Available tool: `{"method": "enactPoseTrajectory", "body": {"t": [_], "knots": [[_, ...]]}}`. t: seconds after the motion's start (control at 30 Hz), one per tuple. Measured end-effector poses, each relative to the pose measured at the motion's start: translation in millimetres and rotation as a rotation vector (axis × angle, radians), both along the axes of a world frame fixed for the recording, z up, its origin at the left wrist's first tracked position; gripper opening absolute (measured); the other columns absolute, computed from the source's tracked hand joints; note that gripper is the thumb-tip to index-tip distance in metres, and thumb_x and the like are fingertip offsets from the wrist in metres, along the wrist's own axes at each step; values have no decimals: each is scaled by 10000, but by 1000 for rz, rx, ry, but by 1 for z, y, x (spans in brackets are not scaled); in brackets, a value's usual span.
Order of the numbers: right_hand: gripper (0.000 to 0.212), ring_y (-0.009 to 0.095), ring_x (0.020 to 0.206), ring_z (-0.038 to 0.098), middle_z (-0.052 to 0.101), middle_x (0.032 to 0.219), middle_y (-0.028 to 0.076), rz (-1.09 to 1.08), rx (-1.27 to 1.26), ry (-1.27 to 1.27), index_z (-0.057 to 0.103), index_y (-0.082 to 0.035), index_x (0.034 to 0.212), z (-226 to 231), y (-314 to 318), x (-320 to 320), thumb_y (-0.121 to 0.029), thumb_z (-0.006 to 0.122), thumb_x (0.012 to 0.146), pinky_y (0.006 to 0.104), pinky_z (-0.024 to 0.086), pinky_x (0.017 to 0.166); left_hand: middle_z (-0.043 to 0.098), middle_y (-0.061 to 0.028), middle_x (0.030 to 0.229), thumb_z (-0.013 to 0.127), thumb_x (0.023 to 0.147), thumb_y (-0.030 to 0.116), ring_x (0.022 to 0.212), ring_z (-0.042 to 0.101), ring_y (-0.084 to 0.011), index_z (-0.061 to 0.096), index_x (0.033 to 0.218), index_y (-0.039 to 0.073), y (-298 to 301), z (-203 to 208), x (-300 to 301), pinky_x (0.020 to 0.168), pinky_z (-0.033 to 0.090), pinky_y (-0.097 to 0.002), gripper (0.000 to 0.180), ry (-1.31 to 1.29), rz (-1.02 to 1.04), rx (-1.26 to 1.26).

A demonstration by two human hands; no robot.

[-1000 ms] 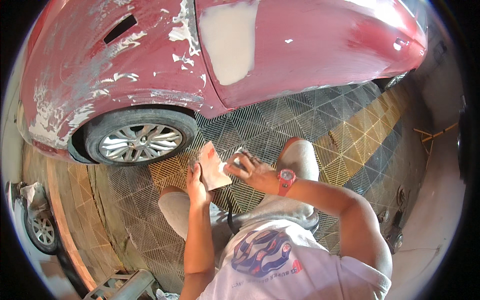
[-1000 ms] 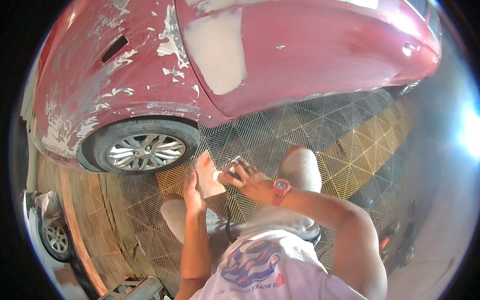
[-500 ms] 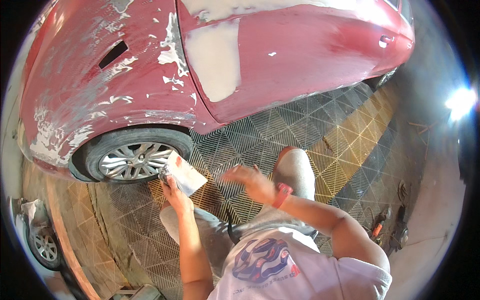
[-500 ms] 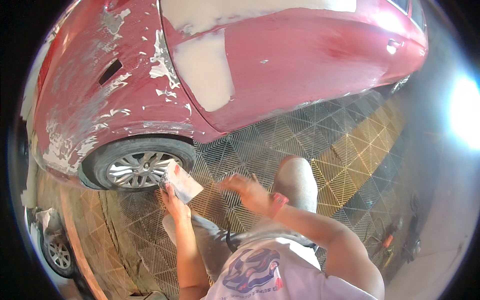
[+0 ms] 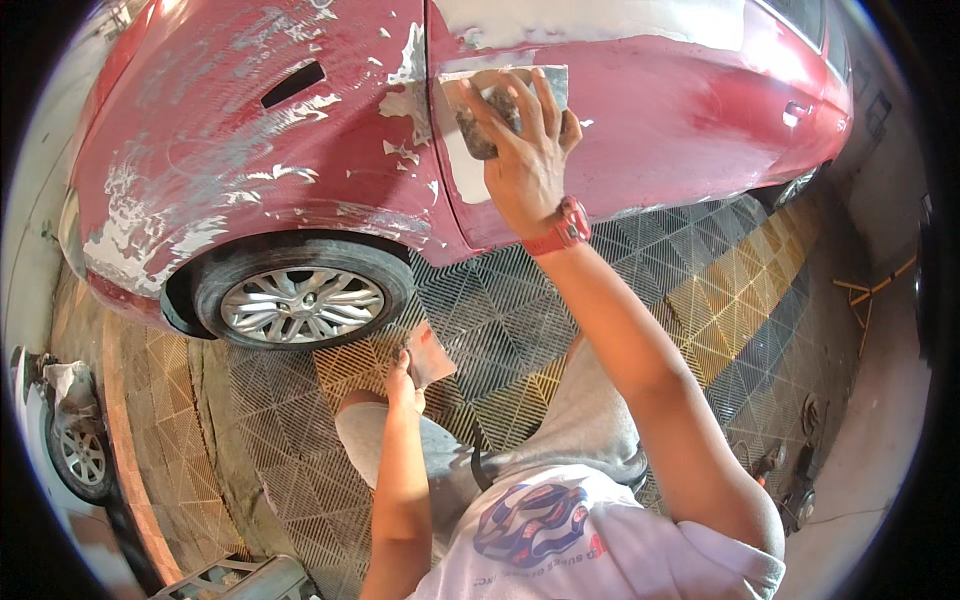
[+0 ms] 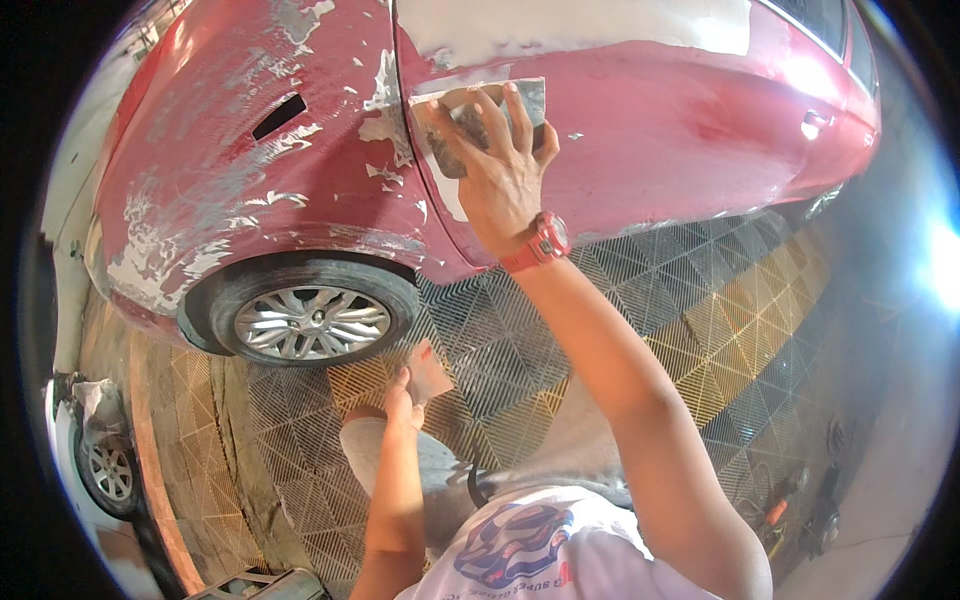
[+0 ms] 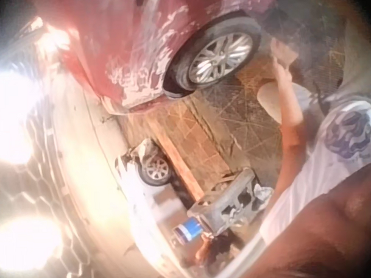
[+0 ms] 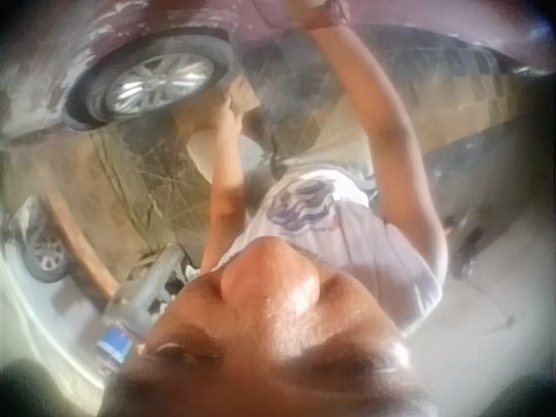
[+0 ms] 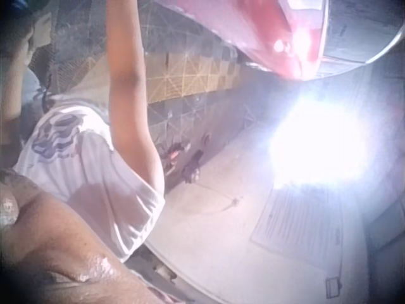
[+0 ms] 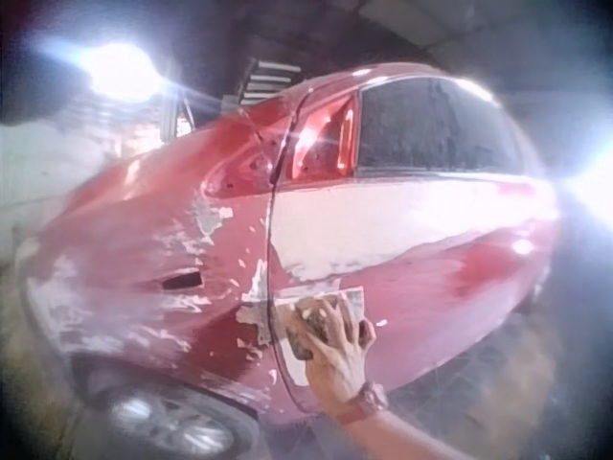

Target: The person sands the front fender of a red car using a sanding block, moving across the surface to smooth the body filler. The person then walks to a nearby white car and continues sanding its side panel.

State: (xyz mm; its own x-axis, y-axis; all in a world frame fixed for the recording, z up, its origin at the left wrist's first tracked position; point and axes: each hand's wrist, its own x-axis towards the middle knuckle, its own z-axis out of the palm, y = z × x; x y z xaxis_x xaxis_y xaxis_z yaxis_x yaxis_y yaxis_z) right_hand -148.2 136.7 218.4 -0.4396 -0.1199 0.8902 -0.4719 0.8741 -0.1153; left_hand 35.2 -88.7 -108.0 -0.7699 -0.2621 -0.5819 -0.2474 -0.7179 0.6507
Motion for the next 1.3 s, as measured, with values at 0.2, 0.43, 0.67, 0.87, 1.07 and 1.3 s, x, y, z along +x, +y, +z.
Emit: {"method": "enactPoseTrajectory", "body": {"t": [0.2,0.43,0.67,0.87,1.07,1.3], "knots": [[795,309,1575,331,514,1535,20,-26,91,-115,670,-409,1446,-65,7,-6,53,636,801,682,188,1186,591,-122,1511,605,1104,260,1385,585,-305,483,1531,49,-2,-9,0,1170,480,-494,491,55,-32,26],[821,329,1566,358,520,1542,49,-35,1,-69,680,-373,1449,4,10,14,82,584,772,631,202,1196,584,-140,1515,600,1107,267,1393,576,-310,478,1528,33,-13,-12,6,1168,480,-491,497,52,-27,-1],[820,320,1576,352,540,1529,47,-15,149,-147,666,-401,1447,-24,15,4,86,603,790,690,214,1168,519,-156,1585,589,1114,271,1435,538,-313,370,1611,28,-11,-17,3,1185,462,-479,596,19,-26,-21],[809,329,1577,340,537,1536,68,-19,40,-73,680,-390,1436,16,2,10,91,591,792,691,209,1177,462,-156,1641,586,1115,323,1490,478,-307,292,1661,30,-22,-50,3,1200,423,-468,685,90,-79,-37],[868,320,1566,354,534,1518,48,-26,106,-53,663,-404,1459,-13,11,-10,113,580,766,651,210,1180,470,-153,1638,568,1121,336,1490,479,-301,301,1665,44,-11,-28,1,1198,390,-475,673,30,-97,-89],[893,332,1565,336,500,1555,55,-48,50,-13,623,-386,1507,17,6,5,105,587,762,589,223,1206,485,-151,1620,575,1117,321,1482,485,-299,361,1635,32,-20,-46,-1,1204,404,-466,630,3,-76,-76]]}}
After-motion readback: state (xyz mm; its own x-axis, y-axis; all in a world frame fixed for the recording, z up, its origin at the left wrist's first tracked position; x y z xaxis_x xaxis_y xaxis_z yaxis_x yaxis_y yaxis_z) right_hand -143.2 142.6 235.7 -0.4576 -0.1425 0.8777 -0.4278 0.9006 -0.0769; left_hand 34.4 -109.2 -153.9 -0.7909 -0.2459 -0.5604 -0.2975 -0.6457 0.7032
